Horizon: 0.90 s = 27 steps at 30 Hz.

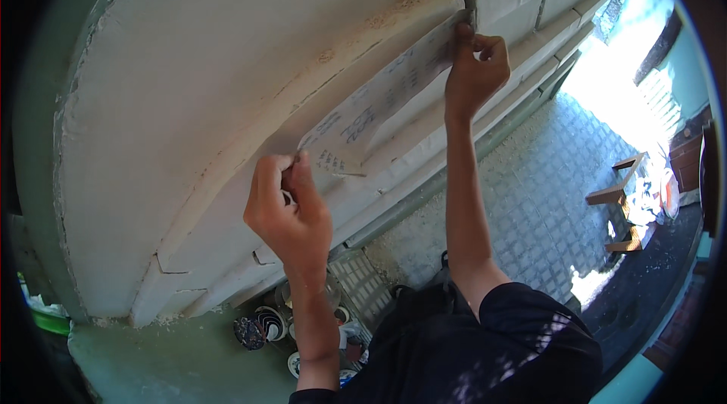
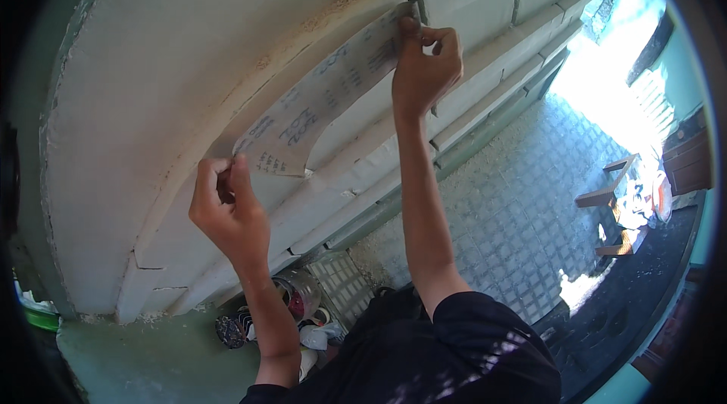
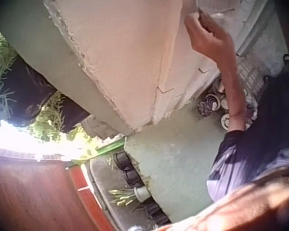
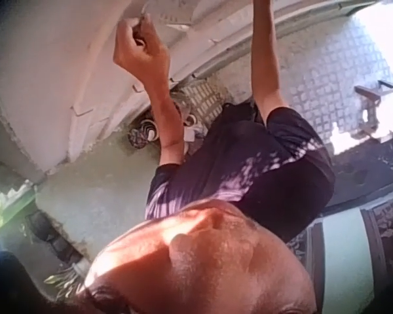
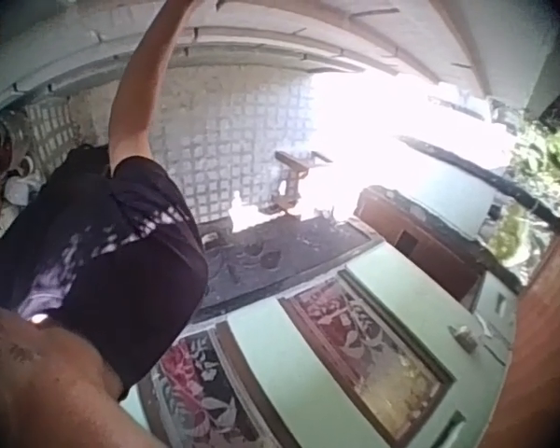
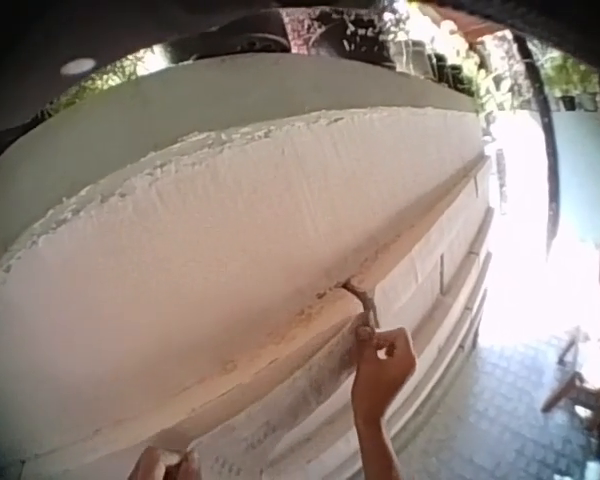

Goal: Sanding a concrete wall ledge with sandpaper to smooth the surface.

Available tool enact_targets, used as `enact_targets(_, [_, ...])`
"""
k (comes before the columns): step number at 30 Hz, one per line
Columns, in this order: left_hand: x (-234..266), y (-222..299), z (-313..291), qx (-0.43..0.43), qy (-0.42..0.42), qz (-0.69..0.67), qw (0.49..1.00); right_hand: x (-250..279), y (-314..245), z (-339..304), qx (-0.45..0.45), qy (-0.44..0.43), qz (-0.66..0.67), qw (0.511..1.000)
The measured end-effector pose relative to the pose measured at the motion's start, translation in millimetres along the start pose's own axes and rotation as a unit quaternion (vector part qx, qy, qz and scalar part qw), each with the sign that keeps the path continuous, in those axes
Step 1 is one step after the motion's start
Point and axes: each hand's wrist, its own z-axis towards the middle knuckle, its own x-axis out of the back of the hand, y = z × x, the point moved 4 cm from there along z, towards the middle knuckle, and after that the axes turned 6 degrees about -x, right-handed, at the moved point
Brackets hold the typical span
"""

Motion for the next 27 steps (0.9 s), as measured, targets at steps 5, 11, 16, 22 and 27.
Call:
enact_targets(5, [52,-48,-46,0.096,0.016,0.102,0.990,0,-18,-63,0.044,-0.062,0.090,0.993])
enact_targets(11, [3,7,4,-0.013,0.017,0.029,0.999,-5,-4,12,0.033,-0.006,0.008,0.999])
enact_targets(16, [62,-56,-46,0.105,0.030,0.116,0.987,-2,-33,-69,0.141,-0.074,0.055,0.986])
enact_targets(22, [21,0,-2,0.015,0.012,0.050,0.999,-2,-15,16,0.066,-0.006,-0.001,0.998])
enact_targets(27, [71,-40,-23,0.079,0.059,0.128,0.987,-9,-40,-71,0.026,-0.084,0.056,0.995])
